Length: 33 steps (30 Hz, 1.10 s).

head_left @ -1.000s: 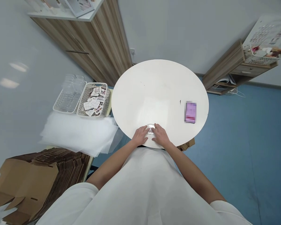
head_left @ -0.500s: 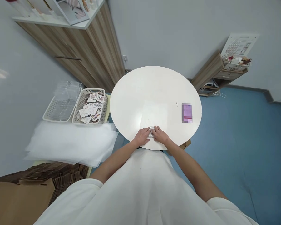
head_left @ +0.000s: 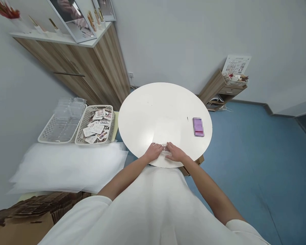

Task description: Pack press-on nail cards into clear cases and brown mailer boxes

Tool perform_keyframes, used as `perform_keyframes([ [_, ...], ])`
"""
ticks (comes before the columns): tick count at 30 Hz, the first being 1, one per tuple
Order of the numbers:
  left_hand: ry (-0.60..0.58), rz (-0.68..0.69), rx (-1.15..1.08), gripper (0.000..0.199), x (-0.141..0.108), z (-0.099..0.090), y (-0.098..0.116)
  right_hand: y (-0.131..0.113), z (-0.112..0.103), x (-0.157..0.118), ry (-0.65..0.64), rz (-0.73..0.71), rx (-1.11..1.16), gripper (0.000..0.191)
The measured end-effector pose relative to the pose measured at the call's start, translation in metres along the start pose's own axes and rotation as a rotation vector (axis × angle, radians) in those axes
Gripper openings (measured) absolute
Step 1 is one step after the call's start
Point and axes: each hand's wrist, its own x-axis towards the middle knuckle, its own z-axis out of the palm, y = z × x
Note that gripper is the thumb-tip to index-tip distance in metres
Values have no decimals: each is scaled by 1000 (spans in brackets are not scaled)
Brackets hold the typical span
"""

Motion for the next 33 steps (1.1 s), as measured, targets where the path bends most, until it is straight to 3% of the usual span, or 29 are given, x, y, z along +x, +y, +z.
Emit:
perform_keyframes([
  [2, 5, -3, -19, 30, 0, -1, -1, -5, 6, -8, 100, 16, -19, 67],
  [4, 1, -8, -37, 31, 1, -2, -2, -9, 16, -15, 181, 68, -60, 73],
  [9, -32, 12, -35, 31, 1, -6, 0, -13, 40, -24, 301, 214, -55, 33],
  [18, -98, -33, -201, 31, 0, -17, -2, -2, 36, -27, 410, 241, 311, 28],
  [22, -117, -88, -312, 28, 7, -27, -6, 4, 16, -21, 371, 269, 413, 27],
  [28, -183, -313, -551, 30, 31, -37, -18, 22, -21, 7, 205, 385, 524, 23],
  [33, -316, -514, -696, 31, 53, -35, -40, 45, -33, 39, 89, 499, 715, 15],
])
